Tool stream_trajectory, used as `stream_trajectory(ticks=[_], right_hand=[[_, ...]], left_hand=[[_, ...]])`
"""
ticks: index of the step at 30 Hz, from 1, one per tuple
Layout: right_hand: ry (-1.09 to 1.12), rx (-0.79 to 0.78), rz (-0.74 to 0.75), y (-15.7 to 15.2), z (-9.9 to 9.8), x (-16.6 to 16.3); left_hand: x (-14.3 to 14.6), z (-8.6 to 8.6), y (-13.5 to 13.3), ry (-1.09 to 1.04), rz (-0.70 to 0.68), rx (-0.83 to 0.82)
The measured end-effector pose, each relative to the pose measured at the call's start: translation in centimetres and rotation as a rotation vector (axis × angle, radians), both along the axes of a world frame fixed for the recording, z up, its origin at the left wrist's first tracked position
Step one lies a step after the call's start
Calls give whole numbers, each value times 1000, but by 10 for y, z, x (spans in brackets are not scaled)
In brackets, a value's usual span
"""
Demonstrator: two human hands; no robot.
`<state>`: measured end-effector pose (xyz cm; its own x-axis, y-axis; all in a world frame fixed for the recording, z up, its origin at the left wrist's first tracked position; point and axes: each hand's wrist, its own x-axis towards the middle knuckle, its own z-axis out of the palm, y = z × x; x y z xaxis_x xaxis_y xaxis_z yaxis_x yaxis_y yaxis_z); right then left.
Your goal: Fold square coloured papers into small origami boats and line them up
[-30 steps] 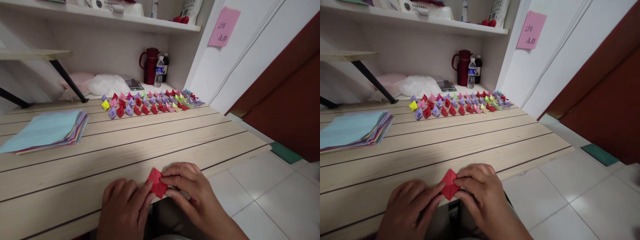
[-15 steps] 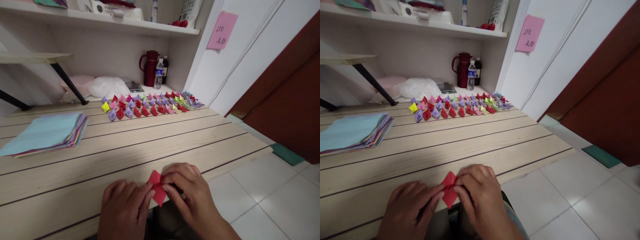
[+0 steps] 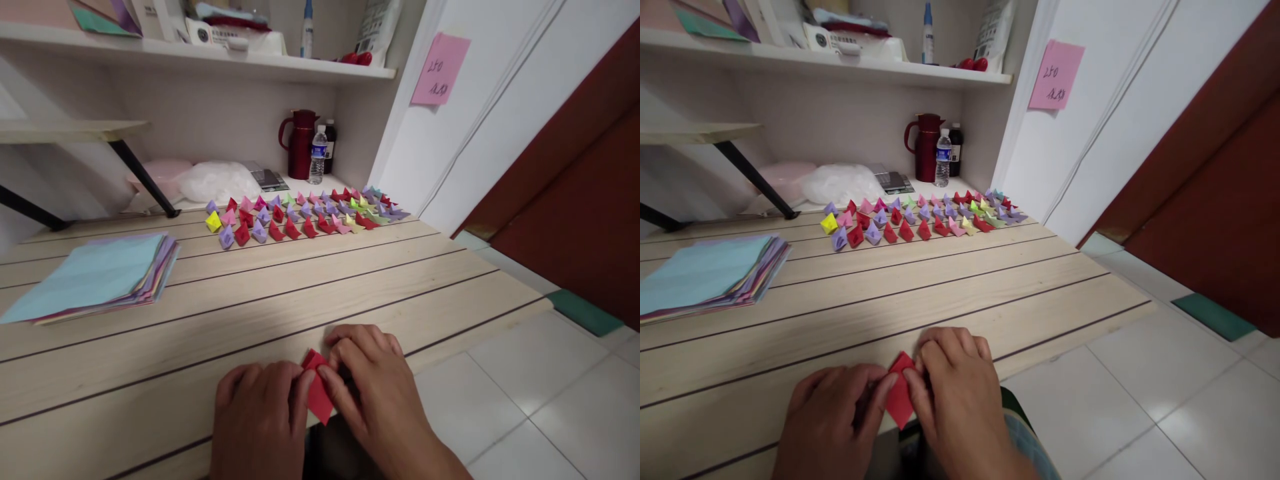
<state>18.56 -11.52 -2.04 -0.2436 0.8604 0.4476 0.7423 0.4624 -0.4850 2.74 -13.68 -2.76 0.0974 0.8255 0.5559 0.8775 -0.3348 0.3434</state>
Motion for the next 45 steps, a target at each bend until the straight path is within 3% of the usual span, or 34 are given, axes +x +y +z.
stream_trajectory(ticks=[10, 19, 22, 26, 28, 33, 36, 39, 45], right_hand=[[-66, -24, -27, 3, -5, 2], [-31, 62, 100, 6, -3, 3], [-21, 102, 98, 8, -4, 3], [-40, 130, 106, 7, -3, 3], [-60, 143, 113, 5, -2, 3], [-122, 181, 189, -1, -9, 15], [-163, 232, 266, -6, -18, 33], [-166, 265, 242, -12, -24, 46], [-306, 331, 308, -17, -26, 33]], left_hand=[[6, 2, 0, 156, 122, -103], [7, -3, 1, 191, 133, -117], [-4, -10, 1, 179, 65, -3], [-14, -20, -5, 228, 15, 310], [-11, -23, -9, 211, 0, 360], [-2, -30, -17, 242, -58, 203], [-3, -32, -21, 262, -23, 156], [-3, -32, -23, 284, 13, 135], [-4, -35, -24, 289, 28, 146]])
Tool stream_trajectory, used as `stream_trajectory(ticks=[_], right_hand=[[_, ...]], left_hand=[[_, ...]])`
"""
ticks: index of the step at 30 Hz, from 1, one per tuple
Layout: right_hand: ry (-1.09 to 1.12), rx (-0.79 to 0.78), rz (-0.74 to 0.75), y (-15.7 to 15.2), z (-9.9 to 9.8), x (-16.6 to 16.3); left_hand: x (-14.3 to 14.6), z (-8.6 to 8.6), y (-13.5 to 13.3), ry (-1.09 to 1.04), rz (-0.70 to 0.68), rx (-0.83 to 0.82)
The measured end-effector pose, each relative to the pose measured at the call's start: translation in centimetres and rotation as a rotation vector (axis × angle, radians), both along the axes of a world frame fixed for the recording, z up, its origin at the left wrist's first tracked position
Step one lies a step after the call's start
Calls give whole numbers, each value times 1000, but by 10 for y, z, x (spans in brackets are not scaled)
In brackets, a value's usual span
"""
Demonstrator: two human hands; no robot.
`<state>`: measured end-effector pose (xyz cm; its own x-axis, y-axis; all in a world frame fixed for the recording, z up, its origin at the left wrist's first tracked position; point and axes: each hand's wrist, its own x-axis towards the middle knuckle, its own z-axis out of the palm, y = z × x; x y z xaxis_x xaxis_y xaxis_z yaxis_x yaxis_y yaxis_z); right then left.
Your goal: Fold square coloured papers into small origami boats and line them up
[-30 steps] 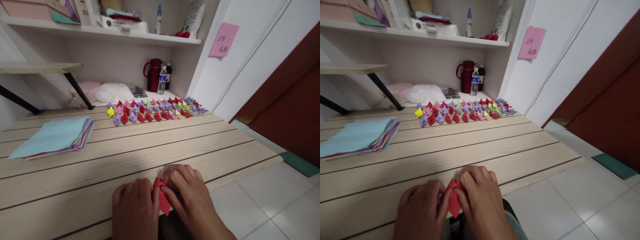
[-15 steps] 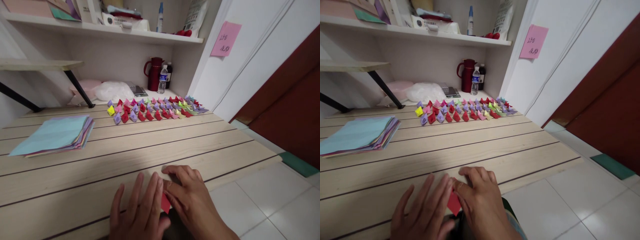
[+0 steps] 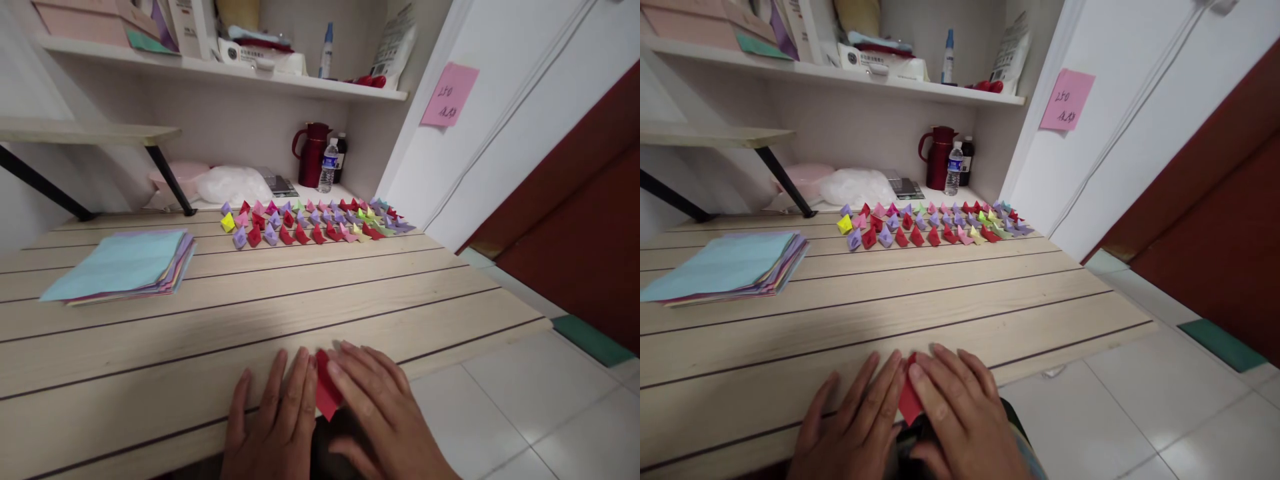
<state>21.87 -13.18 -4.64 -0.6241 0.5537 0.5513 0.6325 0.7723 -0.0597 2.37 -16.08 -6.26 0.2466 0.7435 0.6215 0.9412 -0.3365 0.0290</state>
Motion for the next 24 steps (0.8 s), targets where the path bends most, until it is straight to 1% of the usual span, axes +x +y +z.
stream_trajectory(ticks=[2, 5, 8, 12, 16, 19, 21, 24], right_hand=[[2, 9, -2, 0, 0, -7], [157, -54, -25, -2, 1, -13], [273, -139, -24, -4, 5, -15], [322, -239, 23, -3, 11, -14], [334, -353, 45, 0, 19, -12], [396, -505, 96, 1, 27, -12], [476, -664, 109, 3, 34, -12], [579, -933, 58, 14, 46, -13]], left_hand=[[-2, -3, 0, -7, -16, 42], [-5, -7, 0, -12, -61, 125], [-8, -10, -1, -26, -111, 169], [-8, -10, -2, -85, -145, 202], [-7, -10, -2, -134, -144, 212], [-4, -10, -2, -153, -130, 204], [-2, -10, -2, -167, -120, 200], [1, -9, -2, -188, -105, 198]])
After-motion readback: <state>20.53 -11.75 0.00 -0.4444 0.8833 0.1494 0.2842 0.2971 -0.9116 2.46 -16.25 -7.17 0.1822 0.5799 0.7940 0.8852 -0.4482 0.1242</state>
